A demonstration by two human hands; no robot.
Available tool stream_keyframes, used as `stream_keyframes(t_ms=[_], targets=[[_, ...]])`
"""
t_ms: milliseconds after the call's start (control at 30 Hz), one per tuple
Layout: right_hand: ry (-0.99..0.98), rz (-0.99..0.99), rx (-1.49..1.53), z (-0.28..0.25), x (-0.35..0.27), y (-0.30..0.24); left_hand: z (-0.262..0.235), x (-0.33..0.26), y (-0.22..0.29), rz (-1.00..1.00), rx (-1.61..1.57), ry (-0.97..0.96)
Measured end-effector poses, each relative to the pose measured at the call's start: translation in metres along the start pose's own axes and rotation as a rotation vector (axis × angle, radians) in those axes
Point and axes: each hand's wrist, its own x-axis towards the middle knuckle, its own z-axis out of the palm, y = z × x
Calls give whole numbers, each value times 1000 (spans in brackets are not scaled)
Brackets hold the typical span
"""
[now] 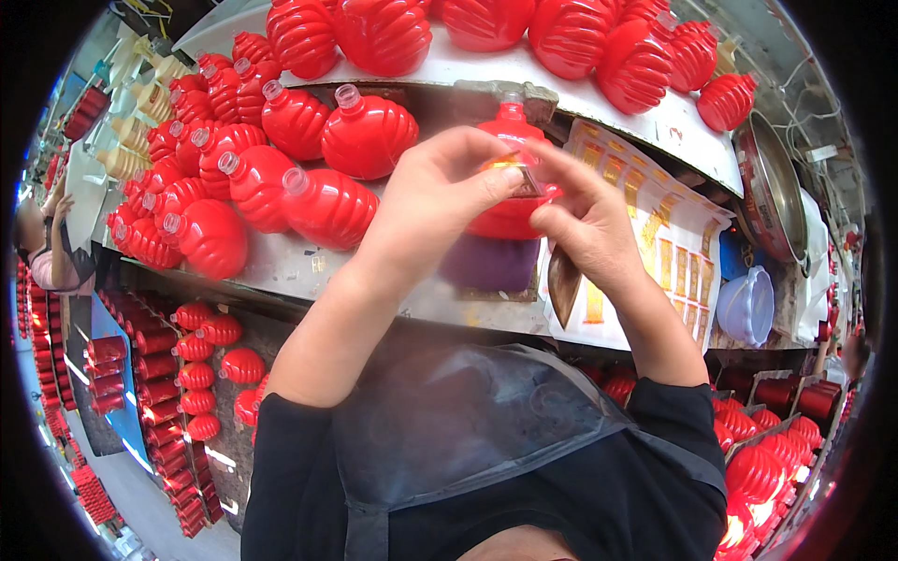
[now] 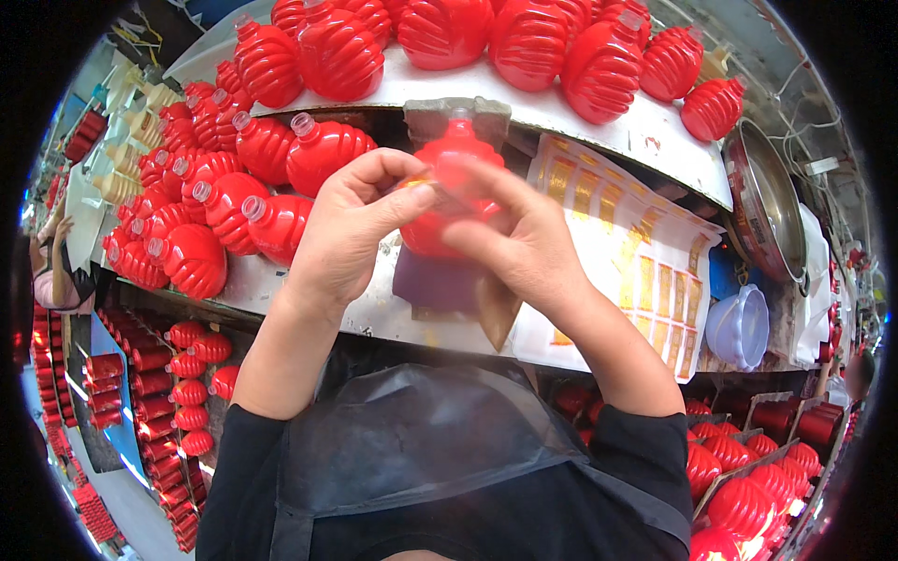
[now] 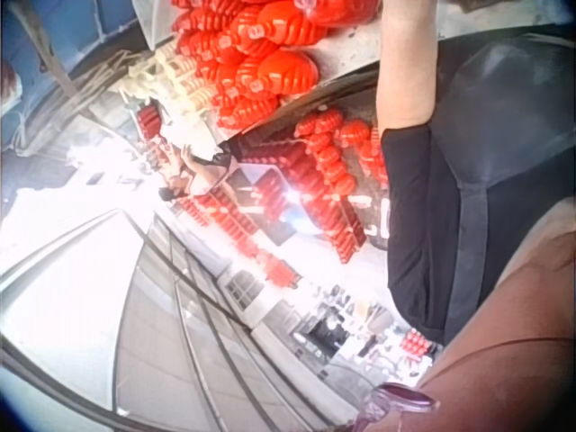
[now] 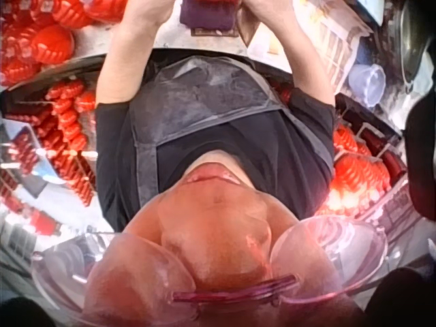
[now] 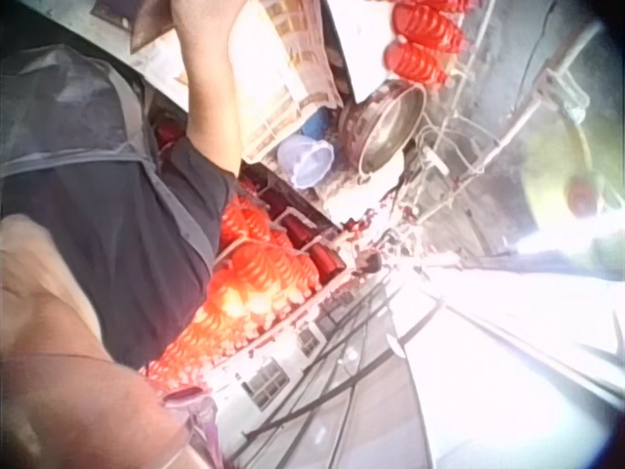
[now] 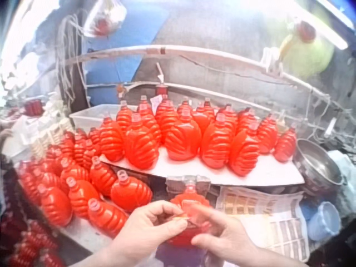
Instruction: The person repeatedly picks up red ribbed plastic bottles from a metal table, peels a gold label from a sheet, and wraps it around each bottle by hand. The labeled bottles are placed back on the table. The process is repeated for multiple bottles.
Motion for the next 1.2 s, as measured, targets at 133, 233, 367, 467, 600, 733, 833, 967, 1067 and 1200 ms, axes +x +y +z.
stream_keyframes(t_ms=[133,233,367,467,600,733,833,967,1067,1200], targets=[[18,116,34,2,-7,5,0,-10,-11,88,-150,41],[92,196,103,-11,-2,3,2,-19,-27,83,-212,143],[-23,162,-176,-41,18,-14,3,-30,-47,-13,-103,211],[-129,44,-527,-49,46,-22,2,-37,-60,-140,-7,214],[-228,-124,-763,-50,83,-26,-2,-41,-70,-140,241,234],[-303,-88,-842,-50,111,-18,-14,-22,-70,232,720,304],[-331,-124,-882,-51,123,-13,-21,8,-71,451,976,318],[-363,-75,-866,-52,130,-8,-16,21,-78,447,975,274],[-267,-83,-819,-54,131,-3,-14,19,-78,439,962,273],[25,-222,-896,-58,118,5,-16,21,-71,505,973,223]])
